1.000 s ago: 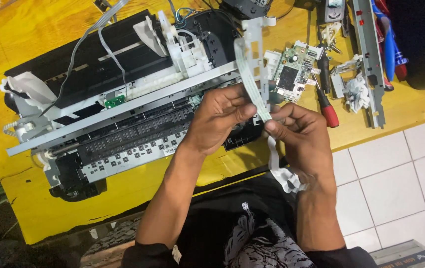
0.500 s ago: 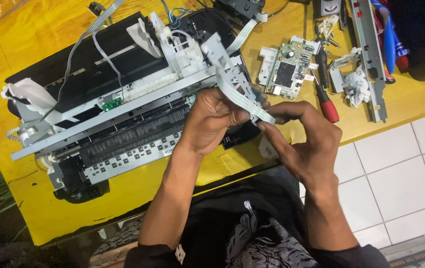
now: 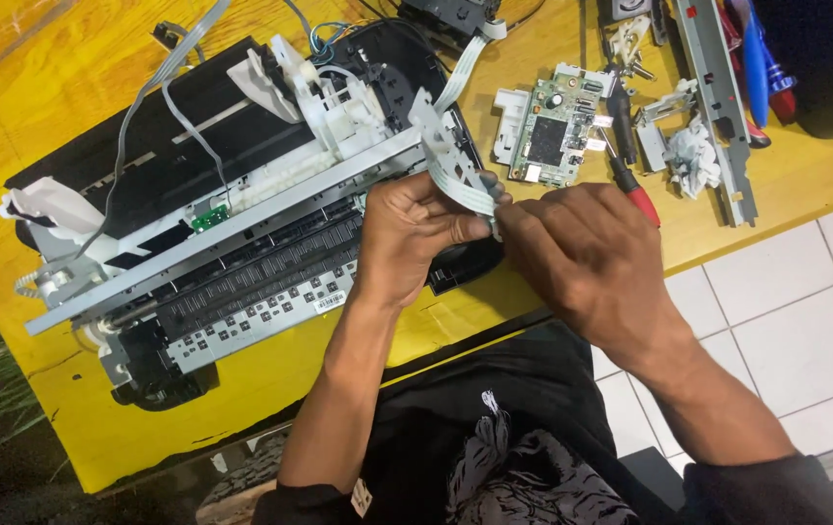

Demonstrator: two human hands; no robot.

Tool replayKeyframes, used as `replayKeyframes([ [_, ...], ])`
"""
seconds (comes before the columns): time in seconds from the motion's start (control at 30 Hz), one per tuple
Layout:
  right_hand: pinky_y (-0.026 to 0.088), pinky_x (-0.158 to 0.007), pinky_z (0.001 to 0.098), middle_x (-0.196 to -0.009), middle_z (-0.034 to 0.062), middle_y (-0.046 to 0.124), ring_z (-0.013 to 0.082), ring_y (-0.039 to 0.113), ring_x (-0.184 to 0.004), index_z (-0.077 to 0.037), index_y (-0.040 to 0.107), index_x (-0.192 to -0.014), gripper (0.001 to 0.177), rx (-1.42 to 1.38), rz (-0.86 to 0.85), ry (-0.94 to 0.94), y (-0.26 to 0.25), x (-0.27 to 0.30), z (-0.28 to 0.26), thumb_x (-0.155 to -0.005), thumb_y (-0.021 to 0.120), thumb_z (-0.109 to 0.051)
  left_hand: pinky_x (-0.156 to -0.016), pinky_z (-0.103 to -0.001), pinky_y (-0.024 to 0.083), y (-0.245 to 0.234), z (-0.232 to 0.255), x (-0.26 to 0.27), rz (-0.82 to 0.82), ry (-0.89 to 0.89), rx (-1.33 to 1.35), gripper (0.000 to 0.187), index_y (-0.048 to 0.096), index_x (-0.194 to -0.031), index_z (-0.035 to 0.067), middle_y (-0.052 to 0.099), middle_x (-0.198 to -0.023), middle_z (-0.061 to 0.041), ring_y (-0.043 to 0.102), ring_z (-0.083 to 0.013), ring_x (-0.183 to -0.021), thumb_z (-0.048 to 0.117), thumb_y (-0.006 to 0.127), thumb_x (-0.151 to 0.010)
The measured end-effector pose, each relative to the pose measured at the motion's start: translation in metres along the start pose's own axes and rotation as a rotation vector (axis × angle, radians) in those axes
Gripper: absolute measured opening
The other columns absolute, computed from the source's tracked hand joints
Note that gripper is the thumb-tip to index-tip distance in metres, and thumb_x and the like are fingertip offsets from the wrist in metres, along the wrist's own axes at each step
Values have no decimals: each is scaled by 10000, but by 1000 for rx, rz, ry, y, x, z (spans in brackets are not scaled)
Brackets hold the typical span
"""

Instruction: The person disassembles a printer on a yellow table, removing a white plastic component and a circuit board. They then use a screwdriver to manipulate wires and a ribbon cable within the printer's internal mechanism.

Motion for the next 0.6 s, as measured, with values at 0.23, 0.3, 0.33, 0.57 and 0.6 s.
replayKeyframes([
  [0.23, 456, -723, 296, -998, -4, 771, 160, 679, -849, -135, 749, -1104, 71, 201, -12, -117, 5, 2, 9, -1047, 782, -162, -978, -363, 661, 0, -4, 3, 45, 19, -54, 439, 737, -1153, 11, 763, -1154, -151, 751, -200, -1057, -63, 869, -742],
  [0.3, 426, -701, 294, -936, -4, 763, 145, 606, -736, -146, 732, -1049, 30, 227, 13, -101, 9, 5, 9, -1055, 761, -150, -912, -361, 697, 2, -1, 3, 66, 25, -105, 407, 752, -1102, 4, 769, -1137, -149, 766, -234, -1037, -154, 832, -736],
  [0.33, 426, -701, 294, -936, -4, 763, 145, 606, -736, -146, 732, -1049, 30, 227, 12, -99, 8, 3, 7, -1055, 761, -150, -912, -361, 697, 1, -2, 3, 65, 23, -105, 407, 752, -1102, 4, 769, -1137, -149, 766, -234, -1037, -154, 832, -736],
  [0.57, 391, -683, 318, -826, 12, 672, 163, 591, -700, -109, 666, -919, 163, 105, 68, -5, 7, -3, 6, -1044, 767, -80, -967, -348, 670, -1, -1, 4, 39, 69, -141, 354, 738, -1109, -11, 751, -1178, -168, 743, -244, -1107, -109, 826, -780],
  [0.6, 371, -674, 319, -784, 14, 623, 159, 553, -664, -108, 619, -868, 232, 90, 82, 11, 6, -4, 6, -1042, 759, -45, -980, -349, 668, -1, 0, 4, 30, 81, -155, 355, 733, -1113, -15, 749, -1180, -174, 743, -255, -1116, -109, 823, -783],
])
Point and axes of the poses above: each hand's wrist, its own x-axis away from the middle knuckle, its own y-axis out of the palm, z = x × y, the point moved 6 cm from there along -x, towards the middle knuckle
